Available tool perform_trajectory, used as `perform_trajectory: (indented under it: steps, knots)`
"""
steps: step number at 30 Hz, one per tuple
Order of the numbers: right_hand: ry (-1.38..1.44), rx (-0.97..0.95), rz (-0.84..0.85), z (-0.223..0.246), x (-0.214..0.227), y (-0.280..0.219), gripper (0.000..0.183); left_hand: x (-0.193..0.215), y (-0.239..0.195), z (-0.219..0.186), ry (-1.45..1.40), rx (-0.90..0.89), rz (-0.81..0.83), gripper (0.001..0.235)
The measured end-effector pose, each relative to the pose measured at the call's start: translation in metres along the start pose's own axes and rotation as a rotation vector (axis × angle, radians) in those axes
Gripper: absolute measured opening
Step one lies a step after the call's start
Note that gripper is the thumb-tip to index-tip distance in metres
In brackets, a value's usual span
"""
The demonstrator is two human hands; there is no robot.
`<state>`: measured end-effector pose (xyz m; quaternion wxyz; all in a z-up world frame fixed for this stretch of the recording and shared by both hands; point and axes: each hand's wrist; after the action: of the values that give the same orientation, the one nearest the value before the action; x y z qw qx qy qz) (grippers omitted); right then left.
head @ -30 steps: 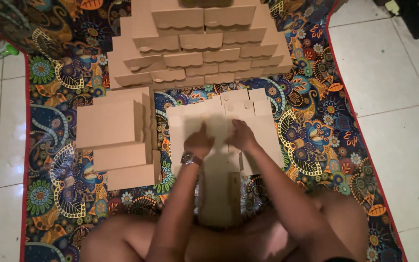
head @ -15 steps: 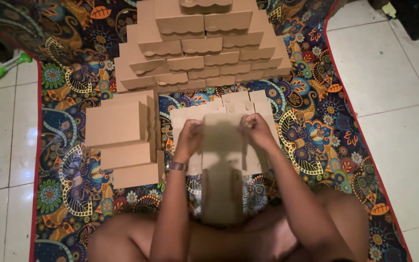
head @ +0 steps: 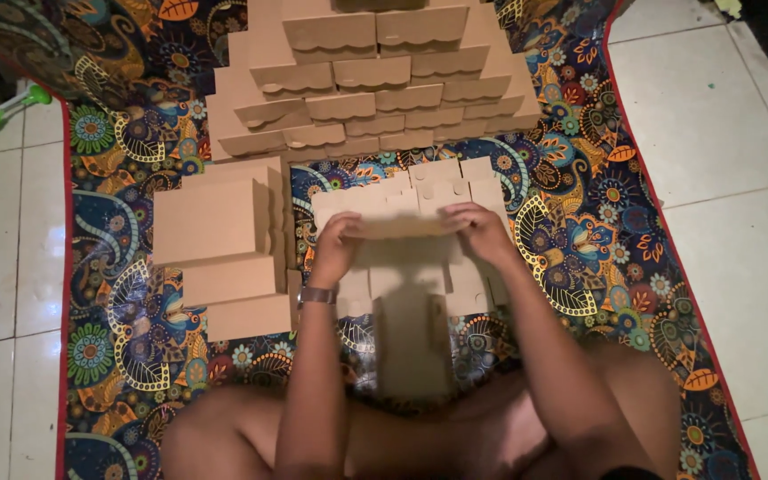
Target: Folding a flat cardboard template into a finished box while sitting on the floor.
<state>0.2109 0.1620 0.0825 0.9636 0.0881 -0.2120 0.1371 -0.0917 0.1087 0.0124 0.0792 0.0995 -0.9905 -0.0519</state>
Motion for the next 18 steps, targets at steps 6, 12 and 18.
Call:
perform_trajectory:
  steps: [6, 12, 18]
  knots:
    - [-0.16, 0.063, 0.234, -0.02, 0.007, 0.002, 0.032, 0.001, -0.005, -0.011, 0.035, 0.159, 0.211, 0.039]
    - [-0.563, 0.059, 0.194, 0.039, -0.002, 0.004, 0.032, -0.036, -0.003, 0.006, -0.114, 0.031, 0.068, 0.05]
    - [-1.091, 0.314, 0.285, 0.045, -0.041, -0.001, 0.016, -0.047, -0.02, -0.019, 0.031, -0.02, 0.179, 0.018]
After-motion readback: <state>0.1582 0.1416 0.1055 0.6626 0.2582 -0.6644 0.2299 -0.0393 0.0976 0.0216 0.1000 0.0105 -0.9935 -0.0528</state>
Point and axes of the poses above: each hand's wrist, its own y-axis towards the middle knuckle, its own x-axis out of the back of the hand, z = x × y, and after that the axes turned 5 degrees about -y, right-handed
